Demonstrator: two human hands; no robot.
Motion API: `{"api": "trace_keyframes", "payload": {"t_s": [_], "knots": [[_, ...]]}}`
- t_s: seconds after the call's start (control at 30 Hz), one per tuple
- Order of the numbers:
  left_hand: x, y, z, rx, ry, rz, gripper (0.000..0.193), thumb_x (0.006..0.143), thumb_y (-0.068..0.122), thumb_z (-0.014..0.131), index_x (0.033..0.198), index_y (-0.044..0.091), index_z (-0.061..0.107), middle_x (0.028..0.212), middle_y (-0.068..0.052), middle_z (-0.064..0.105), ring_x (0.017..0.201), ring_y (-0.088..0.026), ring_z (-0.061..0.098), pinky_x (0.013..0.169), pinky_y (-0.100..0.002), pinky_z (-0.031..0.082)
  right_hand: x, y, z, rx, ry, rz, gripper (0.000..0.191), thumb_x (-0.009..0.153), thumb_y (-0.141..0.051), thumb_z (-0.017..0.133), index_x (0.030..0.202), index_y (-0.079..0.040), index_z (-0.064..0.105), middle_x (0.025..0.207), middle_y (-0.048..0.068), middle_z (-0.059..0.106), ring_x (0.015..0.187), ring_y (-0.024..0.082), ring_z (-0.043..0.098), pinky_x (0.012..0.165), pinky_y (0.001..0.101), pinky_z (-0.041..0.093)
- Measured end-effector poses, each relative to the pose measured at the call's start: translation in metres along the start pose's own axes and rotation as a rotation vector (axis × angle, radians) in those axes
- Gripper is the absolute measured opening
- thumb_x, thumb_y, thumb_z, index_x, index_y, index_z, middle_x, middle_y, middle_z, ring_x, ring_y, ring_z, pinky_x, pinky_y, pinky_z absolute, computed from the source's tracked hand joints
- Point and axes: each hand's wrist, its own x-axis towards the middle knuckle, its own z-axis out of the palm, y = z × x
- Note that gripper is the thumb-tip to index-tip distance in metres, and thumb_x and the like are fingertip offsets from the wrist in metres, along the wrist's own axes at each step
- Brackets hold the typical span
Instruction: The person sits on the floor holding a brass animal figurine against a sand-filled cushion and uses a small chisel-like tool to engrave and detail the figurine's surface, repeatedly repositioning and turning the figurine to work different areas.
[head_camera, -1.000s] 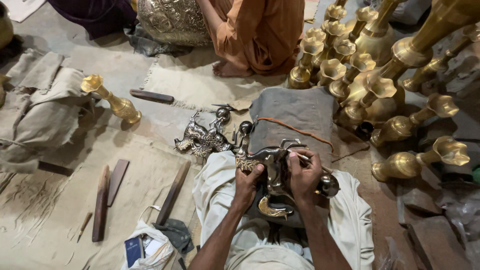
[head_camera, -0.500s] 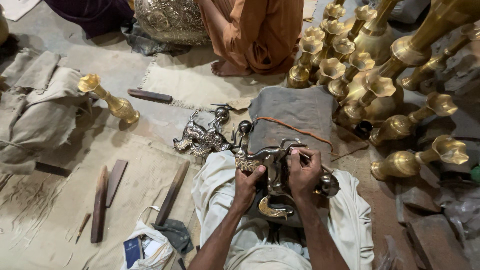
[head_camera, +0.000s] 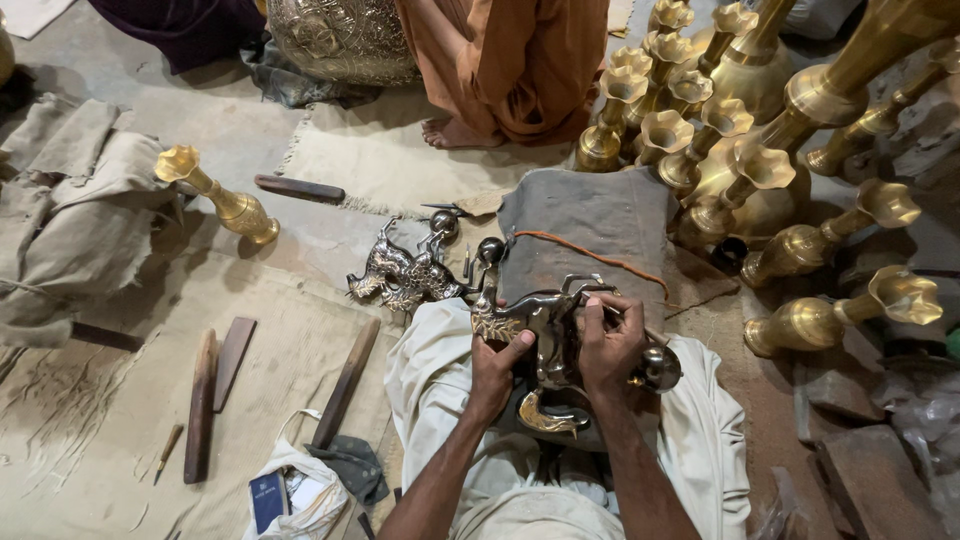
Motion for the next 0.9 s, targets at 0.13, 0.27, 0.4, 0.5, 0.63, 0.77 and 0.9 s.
{"api": "trace_keyframes", "payload": {"t_s": [0.13,0.27,0.4,0.5,0.63,0.77,0.9], "knots": [[0.001,-0.002,0.0,0.003,-0.011,0.022,0.074,0.085,0.004,0.079,0.145,0.002,0.036,0.109,-0.013,0.067,0.089,-0.018,0.07,0.078,-0.032,0.061,0.001,0.0,0.0,0.01,0.002,0.008,0.014,0.101,-0.007,0.067,0.107,0.002,0.058,0.104,0.011,0.07,0.095,0.015,0.07,0.084,0.029,0.059],[0.004,-0.004,0.0,0.0,-0.014,0.028,0.071,0.084,0.004,0.079,0.142,0.003,0.038,0.11,-0.011,0.068,0.093,-0.018,0.07,0.081,-0.032,0.062,0.003,-0.001,0.0,-0.101,0.003,-0.084,0.012,0.102,-0.005,0.068,0.106,0.003,0.06,0.103,0.012,0.071,0.096,0.017,0.07,0.086,0.0297,0.058],[0.006,-0.004,0.0,0.051,-0.008,-0.024,0.059,0.087,0.006,0.078,0.138,-0.005,0.049,0.11,-0.014,0.072,0.092,-0.02,0.071,0.08,-0.034,0.062,0.007,-0.001,0.004,0.011,-0.013,0.043,0.012,0.101,-0.006,0.066,0.106,0.002,0.059,0.102,0.01,0.072,0.092,0.014,0.07,0.081,0.0274,0.059],[0.007,-0.005,0.003,0.026,-0.018,0.022,0.06,0.087,0.008,0.078,0.138,0.002,0.048,0.111,-0.011,0.071,0.094,-0.016,0.07,0.082,-0.031,0.061,0.011,0.002,0.006,0.056,-0.023,0.034,0.012,0.102,-0.005,0.066,0.107,0.002,0.058,0.103,0.011,0.071,0.093,0.014,0.069,0.082,0.0274,0.058],[0.008,-0.008,0.007,0.017,0.008,0.0,0.063,0.085,0.009,0.078,0.139,0.004,0.046,0.11,-0.008,0.071,0.092,-0.015,0.07,0.08,-0.031,0.061,0.014,0.006,0.002,0.034,-0.026,0.026,0.011,0.102,-0.005,0.066,0.106,0.002,0.058,0.102,0.011,0.072,0.093,0.014,0.07,0.082,0.0273,0.058],[0.011,-0.01,0.009,0.095,0.006,0.007,0.056,0.09,0.01,0.08,0.135,-0.005,0.051,0.107,-0.01,0.07,0.089,-0.017,0.069,0.077,-0.032,0.06,0.015,0.008,-0.001,-0.009,-0.009,0.036,0.012,0.101,-0.005,0.066,0.106,0.002,0.058,0.102,0.011,0.071,0.091,0.014,0.069,0.08,0.0274,0.059],[0.016,-0.01,0.009,0.096,0.024,0.003,0.049,0.083,0.014,0.082,0.122,-0.005,0.058,0.099,-0.008,0.072,0.083,-0.017,0.07,0.073,-0.032,0.061,0.022,0.01,0.002,-0.002,-0.003,0.026,0.011,0.101,-0.005,0.066,0.105,0.002,0.058,0.103,0.011,0.073,0.093,0.015,0.071,0.083,0.028,0.059]]}}
